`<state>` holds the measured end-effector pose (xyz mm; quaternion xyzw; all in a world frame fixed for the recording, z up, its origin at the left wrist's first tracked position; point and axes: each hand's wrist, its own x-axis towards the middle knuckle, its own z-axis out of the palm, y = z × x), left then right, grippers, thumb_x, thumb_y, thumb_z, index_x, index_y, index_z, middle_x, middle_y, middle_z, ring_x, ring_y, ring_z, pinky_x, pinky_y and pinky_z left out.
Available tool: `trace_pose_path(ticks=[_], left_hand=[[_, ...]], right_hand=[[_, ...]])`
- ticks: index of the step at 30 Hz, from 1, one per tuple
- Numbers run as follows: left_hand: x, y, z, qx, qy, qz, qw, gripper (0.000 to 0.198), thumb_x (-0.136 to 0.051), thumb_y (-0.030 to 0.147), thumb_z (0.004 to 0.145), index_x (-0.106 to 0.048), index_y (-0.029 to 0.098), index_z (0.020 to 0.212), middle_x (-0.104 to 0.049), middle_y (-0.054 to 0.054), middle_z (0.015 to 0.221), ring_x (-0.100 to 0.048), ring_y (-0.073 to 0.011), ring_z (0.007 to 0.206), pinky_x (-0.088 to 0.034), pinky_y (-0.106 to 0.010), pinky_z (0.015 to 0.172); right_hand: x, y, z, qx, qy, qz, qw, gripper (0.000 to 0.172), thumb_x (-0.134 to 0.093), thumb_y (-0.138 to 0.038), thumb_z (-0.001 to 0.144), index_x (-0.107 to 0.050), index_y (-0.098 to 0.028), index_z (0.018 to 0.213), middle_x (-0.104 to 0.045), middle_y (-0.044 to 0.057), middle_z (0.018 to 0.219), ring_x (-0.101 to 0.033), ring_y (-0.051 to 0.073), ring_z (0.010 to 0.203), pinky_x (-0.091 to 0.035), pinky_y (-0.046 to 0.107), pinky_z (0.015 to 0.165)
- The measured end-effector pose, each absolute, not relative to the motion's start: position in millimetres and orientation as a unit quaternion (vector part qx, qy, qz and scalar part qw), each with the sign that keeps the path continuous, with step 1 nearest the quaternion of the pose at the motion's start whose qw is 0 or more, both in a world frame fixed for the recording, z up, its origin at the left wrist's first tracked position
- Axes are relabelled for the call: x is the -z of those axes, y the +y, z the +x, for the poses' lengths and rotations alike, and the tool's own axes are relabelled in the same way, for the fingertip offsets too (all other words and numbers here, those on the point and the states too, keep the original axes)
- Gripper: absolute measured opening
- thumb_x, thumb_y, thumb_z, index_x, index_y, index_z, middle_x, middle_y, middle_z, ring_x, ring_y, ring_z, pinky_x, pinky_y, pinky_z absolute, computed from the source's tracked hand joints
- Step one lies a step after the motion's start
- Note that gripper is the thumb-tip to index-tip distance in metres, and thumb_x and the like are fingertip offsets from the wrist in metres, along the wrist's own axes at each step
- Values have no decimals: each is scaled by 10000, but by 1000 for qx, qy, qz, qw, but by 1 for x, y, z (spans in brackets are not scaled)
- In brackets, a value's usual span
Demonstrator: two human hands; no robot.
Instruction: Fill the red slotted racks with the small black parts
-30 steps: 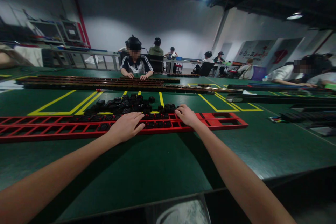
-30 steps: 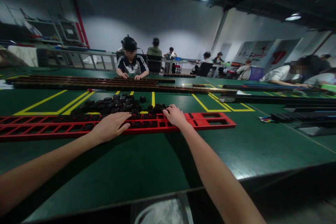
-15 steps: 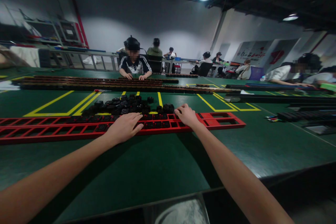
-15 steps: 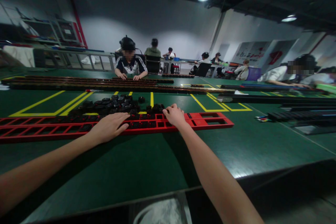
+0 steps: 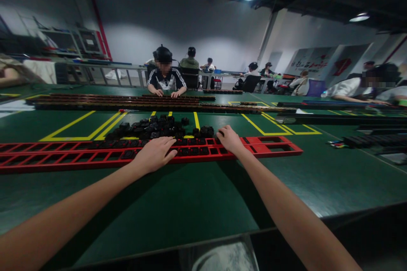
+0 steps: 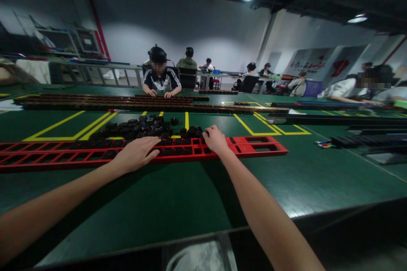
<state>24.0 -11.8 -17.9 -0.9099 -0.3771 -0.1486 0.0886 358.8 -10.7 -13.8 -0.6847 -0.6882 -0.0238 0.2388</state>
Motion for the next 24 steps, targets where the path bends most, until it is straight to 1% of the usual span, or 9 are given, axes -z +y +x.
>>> trace_pose_path(ticks=[4,7,10,14,18,24], left_hand=[[17,-12,24,148,-377,-910,91,560,-371,453,1012,-577,83,1379,-585,-162,1415,-540,-296,1320,-408,-446,1128],[17,-12,24,144,-375,-911,91,558,-367,449,1015,-578,78,1375,-578,-166,1421,-532,-295,1329,-400,-442,1134],[17,-12,24,145,-376,-911,88,554,-365,452,1016,-579,88,1375,-573,-160,1429,-530,-291,1331,-395,-438,1138],[17,-12,24,140,-378,-910,94,549,-362,453,1016,-577,98,1376,-577,-150,1427,-530,-282,1331,-391,-424,1140],[17,-12,24,140,-380,-910,93,548,-359,459,1015,-578,106,1372,-576,-144,1429,-530,-278,1332,-393,-418,1139],[18,-11,23,160,-378,-909,76,545,-373,468,1005,-588,118,1363,-579,-149,1425,-528,-289,1335,-394,-441,1137]], right_hand=[[16,-4,364,31,-670,-663,332,303,-537,-263,908,-695,-177,1152,-620,118,1193,-612,239,1070,-462,361,994],[16,-1,370,5,-642,-652,404,315,-588,-232,827,-690,-162,1117,-648,107,1135,-624,227,1005,-488,368,949],[17,0,374,-47,-608,-647,458,338,-630,-248,760,-681,-160,1082,-672,88,1073,-633,213,913,-507,379,889],[18,1,378,-105,-586,-631,497,369,-669,-290,689,-670,-174,1039,-684,64,1003,-630,201,837,-512,376,830],[20,4,380,-129,-568,-625,519,379,-680,-319,638,-649,-179,989,-667,53,956,-621,200,816,-511,368,794],[23,9,381,-161,-542,-615,549,382,-669,-409,644,-556,-206,947,-604,-3,839,-609,169,698,-508,335,691]])
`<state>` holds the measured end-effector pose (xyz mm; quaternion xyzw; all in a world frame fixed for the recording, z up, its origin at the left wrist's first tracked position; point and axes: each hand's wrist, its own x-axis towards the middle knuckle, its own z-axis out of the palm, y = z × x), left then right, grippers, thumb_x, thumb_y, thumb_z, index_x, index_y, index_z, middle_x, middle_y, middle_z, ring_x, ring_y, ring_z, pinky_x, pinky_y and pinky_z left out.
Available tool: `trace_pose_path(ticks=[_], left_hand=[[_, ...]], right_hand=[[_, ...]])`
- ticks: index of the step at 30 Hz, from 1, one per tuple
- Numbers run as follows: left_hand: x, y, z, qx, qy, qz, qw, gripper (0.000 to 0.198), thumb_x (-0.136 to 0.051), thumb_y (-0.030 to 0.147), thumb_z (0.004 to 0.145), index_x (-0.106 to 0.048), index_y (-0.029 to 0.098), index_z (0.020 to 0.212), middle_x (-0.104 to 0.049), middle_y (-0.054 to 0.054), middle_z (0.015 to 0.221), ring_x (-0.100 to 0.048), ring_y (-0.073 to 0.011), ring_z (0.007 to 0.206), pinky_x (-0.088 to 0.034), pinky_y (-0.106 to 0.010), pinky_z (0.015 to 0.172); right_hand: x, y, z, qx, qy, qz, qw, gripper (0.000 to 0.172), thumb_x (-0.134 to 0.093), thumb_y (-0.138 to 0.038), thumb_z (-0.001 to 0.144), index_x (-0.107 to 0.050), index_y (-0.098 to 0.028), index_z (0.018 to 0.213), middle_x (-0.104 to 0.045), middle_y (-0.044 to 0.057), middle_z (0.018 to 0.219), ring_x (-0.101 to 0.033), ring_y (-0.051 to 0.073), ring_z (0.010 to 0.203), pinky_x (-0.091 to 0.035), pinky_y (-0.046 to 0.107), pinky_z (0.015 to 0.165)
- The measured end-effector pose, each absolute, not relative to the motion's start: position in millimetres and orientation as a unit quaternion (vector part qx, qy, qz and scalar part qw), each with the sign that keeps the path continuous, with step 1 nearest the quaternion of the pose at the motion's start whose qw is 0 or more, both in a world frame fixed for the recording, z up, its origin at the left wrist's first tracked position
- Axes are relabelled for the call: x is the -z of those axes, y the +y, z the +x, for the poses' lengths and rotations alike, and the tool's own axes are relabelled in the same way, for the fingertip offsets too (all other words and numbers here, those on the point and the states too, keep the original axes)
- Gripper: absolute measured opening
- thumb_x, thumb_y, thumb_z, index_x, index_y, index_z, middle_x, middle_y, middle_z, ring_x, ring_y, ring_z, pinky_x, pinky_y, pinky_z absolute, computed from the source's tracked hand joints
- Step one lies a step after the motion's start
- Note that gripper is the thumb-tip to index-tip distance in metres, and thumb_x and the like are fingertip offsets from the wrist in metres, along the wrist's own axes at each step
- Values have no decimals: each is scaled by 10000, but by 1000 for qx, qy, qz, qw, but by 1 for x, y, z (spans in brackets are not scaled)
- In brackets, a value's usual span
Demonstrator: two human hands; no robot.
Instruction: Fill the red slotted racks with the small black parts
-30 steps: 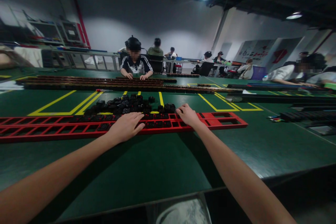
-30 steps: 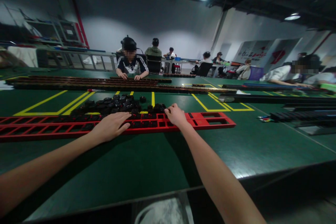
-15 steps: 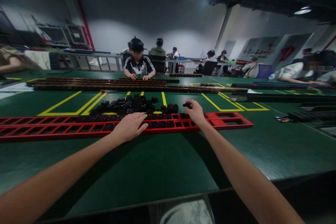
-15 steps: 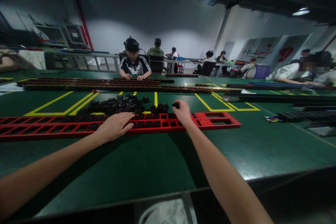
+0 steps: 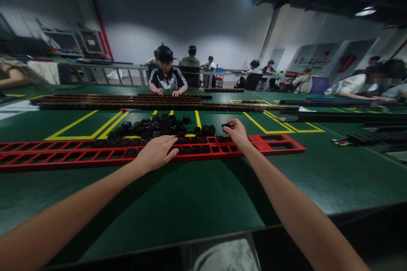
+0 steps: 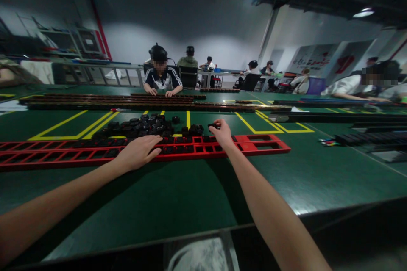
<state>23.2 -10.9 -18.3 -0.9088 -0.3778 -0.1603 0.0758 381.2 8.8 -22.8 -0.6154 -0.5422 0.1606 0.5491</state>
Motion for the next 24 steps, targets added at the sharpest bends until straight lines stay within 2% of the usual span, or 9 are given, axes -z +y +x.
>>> trace_pose_path(ticks=[5,9,15,24], left_hand=[[18,-12,23,148,-380,-909,84,545,-361,458,1010,-581,111,1368,-575,-148,1430,-522,-284,1342,-388,-434,1143],[19,-11,23,154,-379,-909,79,536,-371,455,1008,-586,115,1361,-573,-149,1432,-521,-286,1343,-392,-440,1141],[20,-9,22,157,-378,-910,70,527,-378,457,1001,-589,134,1360,-572,-144,1434,-525,-288,1339,-400,-445,1136],[19,-10,22,157,-377,-910,77,528,-364,452,1008,-589,127,1358,-578,-148,1426,-527,-290,1335,-397,-443,1137]], right_hand=[[22,7,380,-207,-536,-590,567,409,-668,-410,638,-500,-221,960,-559,-31,834,-604,146,660,-504,306,645],[18,5,383,-205,-542,-573,579,460,-695,-346,595,-548,-218,1011,-567,-21,862,-588,150,697,-498,298,654],[7,3,395,-207,-577,-569,549,256,-655,-372,658,-624,-194,840,-614,-10,733,-581,163,699,-485,308,705],[-9,-12,431,-227,-604,-588,488,175,-591,-345,670,-669,-189,693,-641,19,671,-569,172,682,-467,300,680]])
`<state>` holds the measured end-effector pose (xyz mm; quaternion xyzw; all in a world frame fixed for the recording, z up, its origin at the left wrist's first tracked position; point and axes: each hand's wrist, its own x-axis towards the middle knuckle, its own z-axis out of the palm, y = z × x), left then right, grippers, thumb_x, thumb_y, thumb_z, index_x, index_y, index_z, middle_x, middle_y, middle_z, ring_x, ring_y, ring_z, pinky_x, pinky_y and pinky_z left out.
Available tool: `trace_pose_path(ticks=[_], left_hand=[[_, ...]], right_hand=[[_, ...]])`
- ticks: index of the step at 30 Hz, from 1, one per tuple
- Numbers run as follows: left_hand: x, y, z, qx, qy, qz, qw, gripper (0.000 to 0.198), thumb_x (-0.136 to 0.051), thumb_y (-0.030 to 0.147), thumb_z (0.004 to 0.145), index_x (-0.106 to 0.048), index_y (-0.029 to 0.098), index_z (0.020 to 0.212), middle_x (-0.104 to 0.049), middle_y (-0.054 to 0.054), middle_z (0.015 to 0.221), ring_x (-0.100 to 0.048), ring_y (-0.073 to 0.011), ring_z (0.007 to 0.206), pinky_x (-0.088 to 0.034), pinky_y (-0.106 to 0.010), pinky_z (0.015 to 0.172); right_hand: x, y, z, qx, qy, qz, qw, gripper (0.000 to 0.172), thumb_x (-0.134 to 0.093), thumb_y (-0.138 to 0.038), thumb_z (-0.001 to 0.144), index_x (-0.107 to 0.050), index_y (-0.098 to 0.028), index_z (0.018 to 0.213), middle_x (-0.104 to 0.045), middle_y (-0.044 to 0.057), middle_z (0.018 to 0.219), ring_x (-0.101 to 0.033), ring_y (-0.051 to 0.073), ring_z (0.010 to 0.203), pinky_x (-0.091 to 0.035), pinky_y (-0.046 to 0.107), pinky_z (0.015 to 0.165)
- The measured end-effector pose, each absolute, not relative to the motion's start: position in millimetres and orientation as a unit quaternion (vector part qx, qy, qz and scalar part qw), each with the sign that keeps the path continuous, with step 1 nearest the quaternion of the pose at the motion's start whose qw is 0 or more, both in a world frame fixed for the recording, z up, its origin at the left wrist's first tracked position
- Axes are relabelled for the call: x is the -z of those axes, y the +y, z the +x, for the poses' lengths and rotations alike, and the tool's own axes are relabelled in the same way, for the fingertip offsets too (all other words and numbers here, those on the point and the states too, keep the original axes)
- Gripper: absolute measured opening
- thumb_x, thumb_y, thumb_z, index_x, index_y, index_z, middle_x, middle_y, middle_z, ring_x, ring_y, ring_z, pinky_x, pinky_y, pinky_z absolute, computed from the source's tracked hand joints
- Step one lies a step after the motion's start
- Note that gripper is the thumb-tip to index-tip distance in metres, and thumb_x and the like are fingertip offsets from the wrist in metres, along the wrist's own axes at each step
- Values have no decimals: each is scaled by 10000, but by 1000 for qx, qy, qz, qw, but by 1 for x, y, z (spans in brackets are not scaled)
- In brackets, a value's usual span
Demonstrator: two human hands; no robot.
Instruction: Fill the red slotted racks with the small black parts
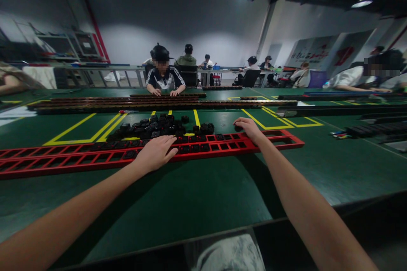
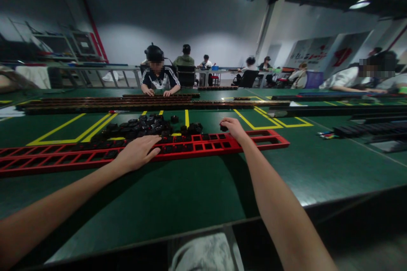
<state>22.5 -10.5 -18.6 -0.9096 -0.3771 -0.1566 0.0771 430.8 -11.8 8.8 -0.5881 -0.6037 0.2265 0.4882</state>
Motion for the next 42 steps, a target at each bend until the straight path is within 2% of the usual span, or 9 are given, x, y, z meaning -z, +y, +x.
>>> trace_pose_path(ticks=[4,8,26,36,42], left_hand=[[18,-11,23,144,-376,-912,85,543,-356,448,1012,-583,102,1364,-576,-155,1426,-527,-289,1334,-398,-436,1137],[17,-12,22,137,-382,-909,91,543,-356,447,1012,-576,106,1374,-567,-149,1439,-522,-284,1341,-395,-430,1140],[18,-10,22,147,-374,-911,99,537,-372,434,1009,-595,88,1354,-589,-159,1412,-542,-288,1321,-407,-434,1136],[19,-10,22,140,-375,-910,110,534,-377,431,1013,-590,85,1359,-588,-156,1413,-541,-286,1322,-405,-426,1138],[19,-10,22,149,-377,-909,101,516,-388,427,1009,-595,100,1350,-590,-153,1412,-541,-279,1324,-401,-424,1141]], right_hand=[[-5,-15,440,-200,-606,-608,473,163,-592,-345,649,-641,-189,657,-608,-1,644,-531,159,656,-431,285,645],[0,-14,441,-226,-632,-601,434,225,-603,-410,657,-623,-188,632,-571,-16,613,-499,149,618,-400,281,617],[-1,-15,442,-248,-674,-592,368,272,-663,-438,682,-667,-166,674,-597,0,631,-530,160,632,-415,289,643],[-1,-13,440,-216,-665,-605,380,184,-613,-257,745,-740,-154,829,-717,46,797,-629,185,751,-496,293,733],[1,-11,442,-197,-661,-616,382,152,-613,-219,753,-742,-158,806,-728,54,809,-642,190,772,-518,307,773]])
